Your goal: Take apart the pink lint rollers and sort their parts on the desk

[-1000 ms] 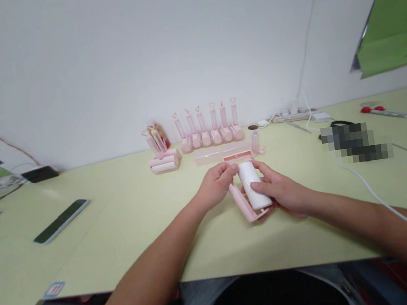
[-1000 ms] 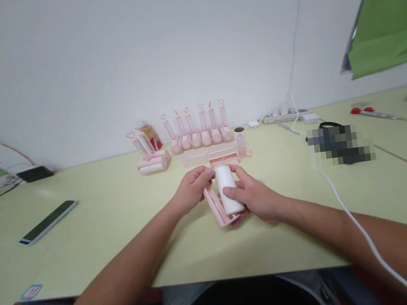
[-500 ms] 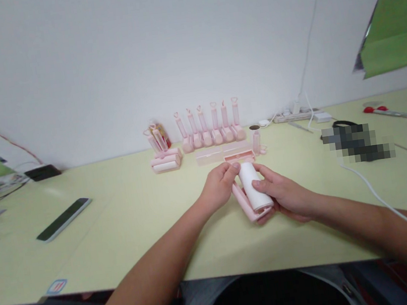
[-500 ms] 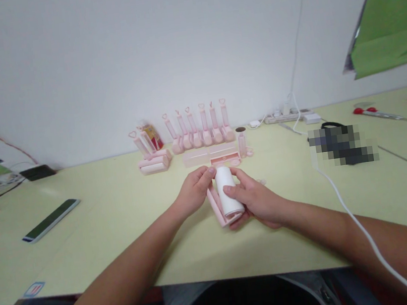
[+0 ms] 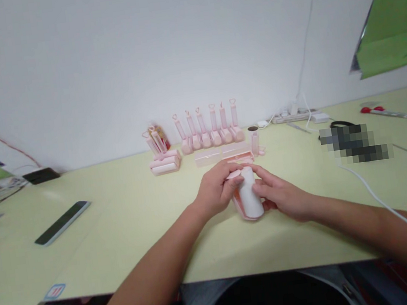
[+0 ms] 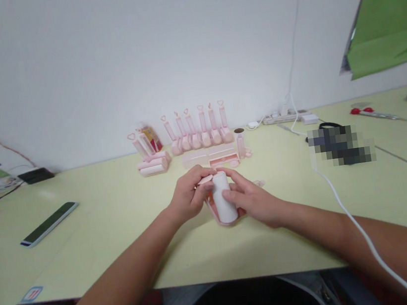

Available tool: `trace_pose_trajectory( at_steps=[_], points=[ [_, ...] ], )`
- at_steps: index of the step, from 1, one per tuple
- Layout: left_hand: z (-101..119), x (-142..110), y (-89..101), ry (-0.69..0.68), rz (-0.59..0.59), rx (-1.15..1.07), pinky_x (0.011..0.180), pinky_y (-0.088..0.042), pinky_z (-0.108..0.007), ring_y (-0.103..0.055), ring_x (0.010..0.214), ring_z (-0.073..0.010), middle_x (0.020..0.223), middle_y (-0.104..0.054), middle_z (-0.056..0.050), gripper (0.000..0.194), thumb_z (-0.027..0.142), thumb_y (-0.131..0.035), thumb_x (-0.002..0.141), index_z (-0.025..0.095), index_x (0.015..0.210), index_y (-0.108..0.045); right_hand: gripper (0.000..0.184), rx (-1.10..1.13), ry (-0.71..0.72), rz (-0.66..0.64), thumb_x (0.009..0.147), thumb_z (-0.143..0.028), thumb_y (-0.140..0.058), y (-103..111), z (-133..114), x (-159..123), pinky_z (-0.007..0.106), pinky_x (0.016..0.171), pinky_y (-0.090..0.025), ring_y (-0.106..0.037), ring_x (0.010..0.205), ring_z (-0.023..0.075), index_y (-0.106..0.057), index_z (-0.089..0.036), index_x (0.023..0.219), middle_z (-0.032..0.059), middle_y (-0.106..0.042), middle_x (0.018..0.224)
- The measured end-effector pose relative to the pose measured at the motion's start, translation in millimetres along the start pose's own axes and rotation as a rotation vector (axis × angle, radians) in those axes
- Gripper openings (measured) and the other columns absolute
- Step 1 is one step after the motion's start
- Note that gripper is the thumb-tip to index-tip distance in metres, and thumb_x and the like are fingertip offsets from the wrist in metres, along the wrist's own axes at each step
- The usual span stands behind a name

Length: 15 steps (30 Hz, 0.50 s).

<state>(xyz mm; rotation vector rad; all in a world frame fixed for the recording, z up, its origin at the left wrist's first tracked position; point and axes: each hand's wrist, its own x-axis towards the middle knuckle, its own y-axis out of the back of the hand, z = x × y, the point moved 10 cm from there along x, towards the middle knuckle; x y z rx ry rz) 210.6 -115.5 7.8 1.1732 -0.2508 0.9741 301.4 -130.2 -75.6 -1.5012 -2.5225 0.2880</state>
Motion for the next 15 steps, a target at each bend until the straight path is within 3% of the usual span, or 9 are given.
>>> trace_pose_trajectory(
  at_steps=[2, 4, 10, 15],
  points=[
    [10, -1, 0.2, -0.079, 0.017, 0.081, 0.082, -0.047, -0.033, -0.060, 0.090, -0.0206, 0.098, -0.066, -0.012, 0.034, 0.040, -0.047, 0.095, 0.015, 0.112, -0.062, 0.054, 0.118, -0.079, -0.036, 0.089, -0.062, -0.050, -5, 8, -1, 0.034, 0.070, -0.055, -0.062, 0.085, 0.0197, -0.047, -0.030, 0.132, 0.0058, -0.064, 0.102],
    [20, -3, -4.7, -0.144, 0.004, 0.164, 0.077, -0.047, -0.033, -0.059, 0.085, -0.0206, 0.091, -0.065, -0.011, 0.037, 0.044, -0.046, 0.094, 0.015, 0.109, -0.062, 0.060, 0.208, -0.158, -0.087, 0.089, -0.071, -0.037, -12, 15, -3, 0.038, 0.072, -0.056, -0.062, 0.086, 0.0212, -0.056, -0.023, 0.120, 0.0089, -0.065, 0.101],
    [36, -4, -15.9, -0.222, -0.032, 0.276, 0.076, -0.049, -0.035, -0.057, 0.083, -0.0205, 0.088, -0.063, -0.011, 0.041, 0.049, -0.046, 0.094, 0.014, 0.107, -0.063, 0.051, 0.232, -0.204, -0.050, 0.091, -0.064, -0.041, -11, 20, -5, 0.040, 0.066, -0.058, -0.062, 0.079, 0.0212, -0.060, -0.019, 0.105, 0.0087, -0.066, 0.090],
    [38, -2, -12.7, -0.249, -0.003, 0.224, 0.090, -0.050, -0.040, -0.058, 0.106, -0.0249, 0.110, -0.063, -0.017, 0.038, 0.043, -0.048, 0.094, 0.013, 0.113, -0.062, 0.052, 0.200, -0.279, -0.019, 0.091, -0.064, -0.039, -8, 26, -5, 0.037, 0.055, -0.059, -0.063, 0.073, 0.0212, -0.060, -0.019, 0.106, 0.0086, -0.067, 0.087]
  ],
)
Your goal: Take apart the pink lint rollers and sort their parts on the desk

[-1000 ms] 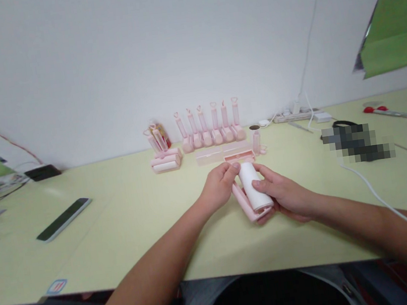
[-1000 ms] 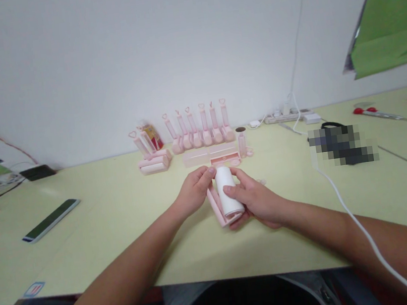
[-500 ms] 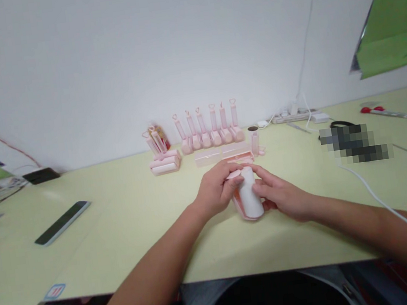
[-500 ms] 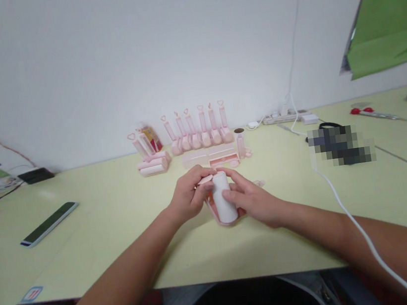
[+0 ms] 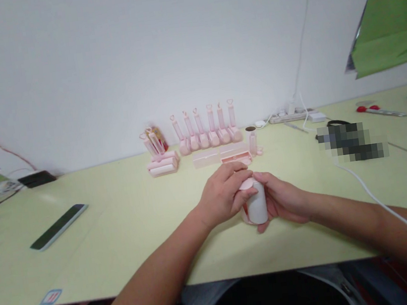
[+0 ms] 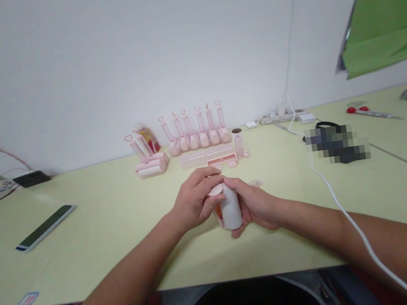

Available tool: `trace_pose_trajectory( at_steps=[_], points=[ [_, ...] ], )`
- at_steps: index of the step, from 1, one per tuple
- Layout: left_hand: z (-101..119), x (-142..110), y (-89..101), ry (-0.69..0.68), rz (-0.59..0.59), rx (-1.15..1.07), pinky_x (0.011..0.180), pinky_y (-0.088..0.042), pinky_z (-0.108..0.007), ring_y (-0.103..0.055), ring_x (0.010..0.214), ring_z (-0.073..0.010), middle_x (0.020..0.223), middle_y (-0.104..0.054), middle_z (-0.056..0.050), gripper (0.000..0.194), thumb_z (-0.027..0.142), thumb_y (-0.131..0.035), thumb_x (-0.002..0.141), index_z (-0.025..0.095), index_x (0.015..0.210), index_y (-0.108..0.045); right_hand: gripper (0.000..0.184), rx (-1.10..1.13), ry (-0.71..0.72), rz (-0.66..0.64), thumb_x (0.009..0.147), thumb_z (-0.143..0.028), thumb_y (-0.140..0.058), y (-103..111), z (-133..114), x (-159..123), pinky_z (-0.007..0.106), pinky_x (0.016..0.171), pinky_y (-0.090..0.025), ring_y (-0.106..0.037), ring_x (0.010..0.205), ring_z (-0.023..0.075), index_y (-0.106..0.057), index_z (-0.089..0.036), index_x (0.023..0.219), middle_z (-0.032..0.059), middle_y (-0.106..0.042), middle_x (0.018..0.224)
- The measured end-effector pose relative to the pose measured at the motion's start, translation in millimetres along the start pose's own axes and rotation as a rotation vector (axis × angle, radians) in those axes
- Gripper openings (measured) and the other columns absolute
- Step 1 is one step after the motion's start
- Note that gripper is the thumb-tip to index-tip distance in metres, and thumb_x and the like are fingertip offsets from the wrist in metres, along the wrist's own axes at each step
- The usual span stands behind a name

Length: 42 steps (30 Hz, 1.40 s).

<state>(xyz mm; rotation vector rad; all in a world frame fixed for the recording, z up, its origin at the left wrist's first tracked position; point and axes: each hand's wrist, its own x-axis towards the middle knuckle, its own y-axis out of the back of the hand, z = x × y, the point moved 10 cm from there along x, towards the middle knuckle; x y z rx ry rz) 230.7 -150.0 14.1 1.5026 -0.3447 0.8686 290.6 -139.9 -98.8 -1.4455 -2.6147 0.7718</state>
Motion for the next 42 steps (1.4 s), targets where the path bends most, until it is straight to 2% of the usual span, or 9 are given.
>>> trace_pose_trajectory(
  at_steps=[2, 4, 10, 15, 28, 32, 36, 40, 42],
  points=[
    [0, 0, -4.2, -0.008, -0.031, -0.022, 0.094, -0.049, -0.041, -0.059, 0.110, -0.0249, 0.114, -0.064, -0.017, 0.036, 0.039, -0.046, 0.095, 0.013, 0.115, -0.060, 0.053, -0.007, -0.019, 0.001, 0.090, -0.065, -0.039, 1, 2, 0, 0.036, 0.052, -0.059, -0.063, 0.072, 0.0214, -0.061, -0.018, 0.105, 0.0090, -0.067, 0.087],
    [0, 0, -7.8, 0.005, -0.052, -0.016, 0.092, -0.050, -0.040, -0.061, 0.104, -0.0238, 0.108, -0.067, -0.014, 0.033, 0.037, -0.043, 0.096, 0.014, 0.112, -0.061, 0.054, -0.005, -0.030, -0.019, 0.090, -0.065, -0.039, -1, 3, 1, 0.036, 0.051, -0.059, -0.063, 0.072, 0.0217, -0.061, -0.017, 0.103, 0.0094, -0.067, 0.087],
    [2, 1, -5.7, 0.028, -0.026, 0.063, 0.081, -0.050, -0.037, -0.063, 0.087, -0.0216, 0.091, -0.069, -0.010, 0.031, 0.037, -0.042, 0.096, 0.015, 0.099, -0.063, 0.053, 0.027, -0.066, -0.061, 0.092, -0.061, -0.037, -8, 5, -1, 0.035, 0.051, -0.058, -0.064, 0.070, 0.0219, -0.061, -0.015, 0.100, 0.0090, -0.066, 0.080],
    [1, 2, -5.0, 0.044, -0.033, 0.109, 0.079, -0.047, -0.037, -0.061, 0.081, -0.0204, 0.083, -0.068, -0.009, 0.034, 0.038, -0.040, 0.096, 0.015, 0.092, -0.064, 0.055, 0.047, -0.061, -0.110, 0.093, -0.060, -0.034, -14, 6, -1, 0.035, 0.053, -0.057, -0.064, 0.072, 0.0224, -0.063, -0.013, 0.100, 0.0111, -0.066, 0.082],
    [-2, 7, -1.6, 0.122, -0.081, 0.012, 0.078, -0.042, -0.035, -0.057, 0.076, -0.0182, 0.080, -0.065, -0.008, 0.033, 0.037, -0.040, 0.096, 0.015, 0.088, -0.063, 0.056, 0.068, -0.033, -0.203, 0.094, -0.061, -0.032, -26, 3, -5, 0.035, 0.056, -0.056, -0.064, 0.070, 0.0204, -0.063, -0.014, 0.102, 0.0126, -0.067, 0.088],
    [-5, 8, 0.8, 0.141, -0.089, -0.048, 0.078, -0.041, -0.035, -0.056, 0.078, -0.0184, 0.081, -0.064, -0.007, 0.029, 0.038, -0.046, 0.094, 0.016, 0.091, -0.063, 0.050, 0.058, 0.051, -0.133, 0.094, -0.058, -0.038, -21, 0, -3, 0.033, 0.054, -0.056, -0.064, 0.070, 0.0204, -0.061, -0.017, 0.108, 0.0118, -0.068, 0.090],
    [-13, 7, -1.8, 0.152, -0.097, -0.206, 0.075, -0.042, -0.032, -0.055, 0.081, -0.0186, 0.082, -0.062, -0.007, 0.030, 0.042, -0.051, 0.093, 0.015, 0.096, -0.064, 0.052, -0.016, 0.104, -0.048, 0.093, -0.062, -0.040, -10, 3, 1, 0.031, 0.049, -0.055, -0.063, 0.067, 0.0197, -0.060, -0.018, 0.113, 0.0110, -0.068, 0.088],
    [-14, 6, -5.5, 0.124, -0.087, -0.358, 0.074, -0.045, -0.033, -0.055, 0.082, -0.0199, 0.086, -0.063, -0.008, 0.046, 0.055, -0.070, 0.076, 0.015, 0.099, -0.066, 0.058, -0.137, 0.136, -0.035, 0.093, -0.066, -0.035, -6, 6, 3, 0.030, 0.048, -0.056, -0.065, 0.069, 0.0209, -0.062, -0.017, 0.108, 0.0097, -0.068, 0.082],
    [-14, 5, -6.6, 0.128, -0.084, -0.389, 0.076, -0.045, -0.033, -0.056, 0.083, -0.0202, 0.087, -0.064, -0.008, 0.048, 0.054, -0.075, 0.071, 0.015, 0.098, -0.065, 0.060, -0.165, 0.142, -0.045, 0.093, -0.066, -0.033, -6, 6, 3, 0.030, 0.049, -0.056, -0.065, 0.069, 0.0210, -0.062, -0.017, 0.108, 0.0096, -0.068, 0.082]
  ],
)
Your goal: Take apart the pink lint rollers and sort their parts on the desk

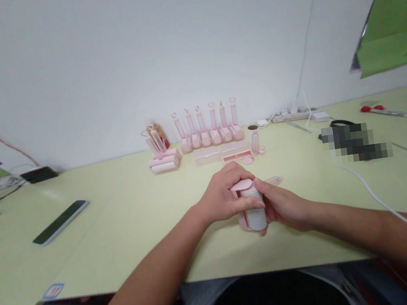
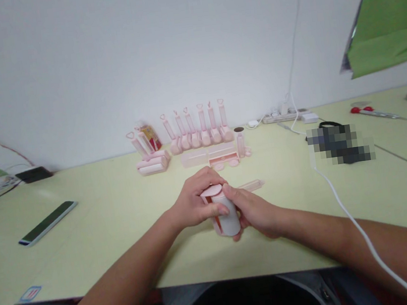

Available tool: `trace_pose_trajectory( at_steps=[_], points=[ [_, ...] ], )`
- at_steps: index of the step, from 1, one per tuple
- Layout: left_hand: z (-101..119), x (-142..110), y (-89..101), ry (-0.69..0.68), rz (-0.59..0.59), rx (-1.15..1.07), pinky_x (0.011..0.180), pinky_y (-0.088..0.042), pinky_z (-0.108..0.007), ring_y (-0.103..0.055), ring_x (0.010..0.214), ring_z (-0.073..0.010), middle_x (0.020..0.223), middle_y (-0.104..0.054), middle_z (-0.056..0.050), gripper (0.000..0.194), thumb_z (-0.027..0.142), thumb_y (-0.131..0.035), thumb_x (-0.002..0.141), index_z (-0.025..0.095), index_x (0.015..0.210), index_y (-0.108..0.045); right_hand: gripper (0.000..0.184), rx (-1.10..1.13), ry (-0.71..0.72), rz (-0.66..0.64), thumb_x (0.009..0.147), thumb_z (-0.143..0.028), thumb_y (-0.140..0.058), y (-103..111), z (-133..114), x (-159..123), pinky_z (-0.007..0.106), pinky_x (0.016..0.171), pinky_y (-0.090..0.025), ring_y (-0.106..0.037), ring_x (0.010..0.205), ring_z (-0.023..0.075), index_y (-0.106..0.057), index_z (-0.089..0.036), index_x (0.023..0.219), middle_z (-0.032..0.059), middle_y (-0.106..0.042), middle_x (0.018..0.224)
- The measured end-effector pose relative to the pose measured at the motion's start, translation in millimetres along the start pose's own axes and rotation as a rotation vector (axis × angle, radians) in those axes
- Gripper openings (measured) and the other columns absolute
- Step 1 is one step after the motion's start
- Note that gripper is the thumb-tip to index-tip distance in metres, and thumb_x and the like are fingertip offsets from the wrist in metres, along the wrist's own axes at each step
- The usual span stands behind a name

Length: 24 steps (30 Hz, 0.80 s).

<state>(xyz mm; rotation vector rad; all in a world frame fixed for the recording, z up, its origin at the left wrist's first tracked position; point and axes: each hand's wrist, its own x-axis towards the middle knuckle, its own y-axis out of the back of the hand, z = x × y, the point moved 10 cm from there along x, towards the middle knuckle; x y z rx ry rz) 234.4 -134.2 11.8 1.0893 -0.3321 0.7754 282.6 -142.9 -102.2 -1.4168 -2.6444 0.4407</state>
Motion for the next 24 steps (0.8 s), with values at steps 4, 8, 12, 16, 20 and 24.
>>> trace_pose_trajectory(
  at_steps=[4, 8, 12, 16, 20, 24],
  points=[
    [-3, -1, -3.2, 0.046, -0.025, -0.026, 0.079, -0.045, -0.033, -0.058, 0.084, -0.0195, 0.090, -0.065, -0.008, 0.042, 0.047, -0.075, 0.074, 0.016, 0.099, -0.064, 0.061, -0.027, -0.008, 0.026, 0.093, -0.067, -0.033, 3, 1, -1, 0.030, 0.048, -0.057, -0.065, 0.066, 0.0198, -0.062, -0.016, 0.109, 0.0092, -0.069, 0.081],
    [-8, -2, -6.7, 0.135, -0.052, -0.034, 0.076, -0.045, -0.030, -0.057, 0.080, -0.0175, 0.086, -0.064, -0.006, 0.039, 0.046, -0.075, 0.074, 0.015, 0.093, -0.064, 0.062, -0.048, -0.046, 0.048, 0.092, -0.068, -0.035, 6, 8, -1, 0.030, 0.046, -0.057, -0.066, 0.062, 0.0198, -0.062, -0.015, 0.107, 0.0091, -0.069, 0.077],
    [-14, -5, -11.1, 0.217, -0.057, -0.079, 0.073, -0.044, -0.028, -0.056, 0.077, -0.0158, 0.084, -0.062, -0.004, 0.038, 0.046, -0.076, 0.071, 0.015, 0.088, -0.063, 0.061, -0.021, -0.077, 0.051, 0.092, -0.068, -0.036, 6, 14, 0, 0.030, 0.044, -0.056, -0.067, 0.062, 0.0206, -0.061, -0.015, 0.108, 0.0100, -0.070, 0.078],
    [-34, -11, -8.1, 0.346, 0.075, -0.321, 0.071, -0.045, -0.026, -0.056, 0.077, -0.0148, 0.089, -0.062, -0.004, 0.047, 0.044, -0.077, 0.070, 0.017, 0.104, -0.059, 0.056, 0.093, -0.062, 0.058, 0.094, -0.064, -0.037, 5, 8, 2, 0.029, 0.043, -0.055, -0.066, 0.061, 0.0205, -0.057, -0.017, 0.116, 0.0092, -0.070, 0.080],
    [-55, -20, -18.1, 0.480, 0.134, -0.740, 0.070, -0.048, -0.028, -0.061, 0.080, -0.0187, 0.095, -0.065, -0.007, 0.064, 0.051, -0.071, 0.072, 0.018, 0.123, -0.052, 0.048, 0.225, 0.016, 0.056, 0.096, -0.057, -0.041, 7, -9, 4, 0.029, 0.047, -0.056, -0.066, 0.070, 0.0202, -0.053, -0.020, 0.124, 0.0105, -0.070, 0.097],
    [-52, -26, -48.0, 0.612, -0.057, -0.962, 0.072, -0.052, -0.035, -0.066, 0.084, -0.0262, 0.104, -0.069, -0.014, 0.063, 0.050, -0.071, 0.072, 0.013, 0.122, -0.060, 0.043, 0.222, 0.069, 0.038, 0.096, -0.052, -0.046, 10, -17, 5, 0.033, 0.059, -0.058, -0.065, 0.077, 0.0199, -0.056, -0.017, 0.120, 0.0113, -0.068, 0.099]
  ],
)
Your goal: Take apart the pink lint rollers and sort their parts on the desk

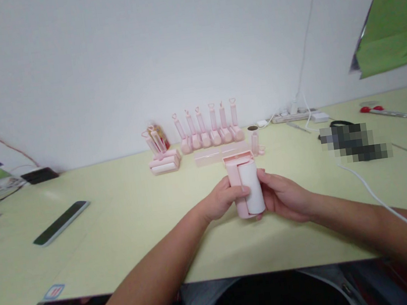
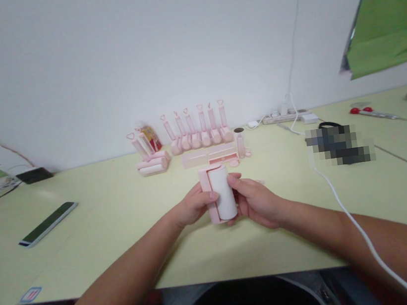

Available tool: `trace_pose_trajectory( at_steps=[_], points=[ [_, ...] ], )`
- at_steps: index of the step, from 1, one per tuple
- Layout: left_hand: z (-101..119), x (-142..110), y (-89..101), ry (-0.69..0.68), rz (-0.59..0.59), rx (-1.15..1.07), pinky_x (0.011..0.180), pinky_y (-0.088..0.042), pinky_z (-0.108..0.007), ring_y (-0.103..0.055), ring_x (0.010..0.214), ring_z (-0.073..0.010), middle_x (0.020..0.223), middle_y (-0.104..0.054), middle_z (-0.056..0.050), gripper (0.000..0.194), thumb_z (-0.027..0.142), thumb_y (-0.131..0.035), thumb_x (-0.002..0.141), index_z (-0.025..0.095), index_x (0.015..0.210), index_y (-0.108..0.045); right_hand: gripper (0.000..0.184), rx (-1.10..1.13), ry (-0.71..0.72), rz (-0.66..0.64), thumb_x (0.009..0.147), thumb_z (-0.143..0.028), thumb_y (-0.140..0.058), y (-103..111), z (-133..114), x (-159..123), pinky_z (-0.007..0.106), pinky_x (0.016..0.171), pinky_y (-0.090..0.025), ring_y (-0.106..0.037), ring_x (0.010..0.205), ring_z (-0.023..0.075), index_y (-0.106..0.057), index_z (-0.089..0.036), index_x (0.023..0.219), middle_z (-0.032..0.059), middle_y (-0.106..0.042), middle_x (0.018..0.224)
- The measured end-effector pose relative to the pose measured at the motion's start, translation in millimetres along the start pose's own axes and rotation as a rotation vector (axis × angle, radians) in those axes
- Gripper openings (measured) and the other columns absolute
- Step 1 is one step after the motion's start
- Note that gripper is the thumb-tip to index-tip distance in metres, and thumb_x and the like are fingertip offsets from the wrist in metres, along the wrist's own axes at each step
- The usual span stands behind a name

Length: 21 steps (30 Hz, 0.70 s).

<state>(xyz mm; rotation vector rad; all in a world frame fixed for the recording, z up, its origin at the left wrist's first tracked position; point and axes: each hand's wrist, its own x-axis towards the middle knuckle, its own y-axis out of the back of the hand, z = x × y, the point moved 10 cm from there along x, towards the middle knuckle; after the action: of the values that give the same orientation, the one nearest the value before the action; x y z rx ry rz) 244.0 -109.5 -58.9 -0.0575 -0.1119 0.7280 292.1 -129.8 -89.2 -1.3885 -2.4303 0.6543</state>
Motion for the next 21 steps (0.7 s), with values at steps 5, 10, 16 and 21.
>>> trace_pose_trajectory(
  at_steps=[5, 10, 16, 21],
  points=[
    [9, 0, 21.7, -0.073, 0.192, -0.118, 0.083, -0.053, -0.038, -0.067, 0.095, -0.0286, 0.107, -0.070, -0.016, 0.054, 0.041, -0.073, 0.073, 0.010, 0.116, -0.065, 0.044, -0.400, 0.133, 0.084, 0.093, -0.055, -0.048, 17, -20, 2, 0.030, 0.064, -0.055, -0.062, 0.084, 0.0194, -0.061, -0.016, 0.110, 0.0096, -0.066, 0.095],
    [18, -6, 70.7, -0.120, 0.461, -0.291, 0.066, -0.057, -0.034, -0.068, 0.070, -0.0213, 0.080, -0.070, -0.011, 0.035, 0.040, -0.068, 0.075, 0.008, 0.090, -0.065, 0.049, -1.047, 0.088, 0.225, 0.093, -0.059, -0.044, 46, -37, 3, 0.025, 0.051, -0.040, -0.053, 0.054, 0.0141, -0.063, -0.018, 0.113, -0.0004, -0.060, 0.059],
    [9, -8, 93.1, -0.036, 0.614, -0.520, 0.052, -0.054, -0.031, -0.065, 0.060, -0.0190, 0.078, -0.066, -0.007, 0.041, 0.045, -0.053, 0.083, 0.011, 0.106, -0.059, 0.053, -1.250, -0.135, 0.146, 0.091, -0.063, -0.042, 56, -21, 3, 0.028, 0.054, -0.035, -0.056, 0.054, 0.0169, -0.068, -0.018, 0.099, 0.0039, -0.066, 0.059],
    [6, -7, 91.7, -0.055, 0.622, -0.567, 0.069, -0.059, -0.045, -0.071, 0.076, -0.0270, 0.088, -0.069, -0.011, 0.039, 0.040, -0.054, 0.083, 0.014, 0.112, -0.053, 0.041, -1.371, -0.089, 0.107, 0.089, -0.056, -0.050, 48, -24, 5, 0.027, 0.056, -0.033, -0.057, 0.060, 0.0182, -0.069, -0.020, 0.088, 0.0054, -0.068, 0.067]
  ],
)
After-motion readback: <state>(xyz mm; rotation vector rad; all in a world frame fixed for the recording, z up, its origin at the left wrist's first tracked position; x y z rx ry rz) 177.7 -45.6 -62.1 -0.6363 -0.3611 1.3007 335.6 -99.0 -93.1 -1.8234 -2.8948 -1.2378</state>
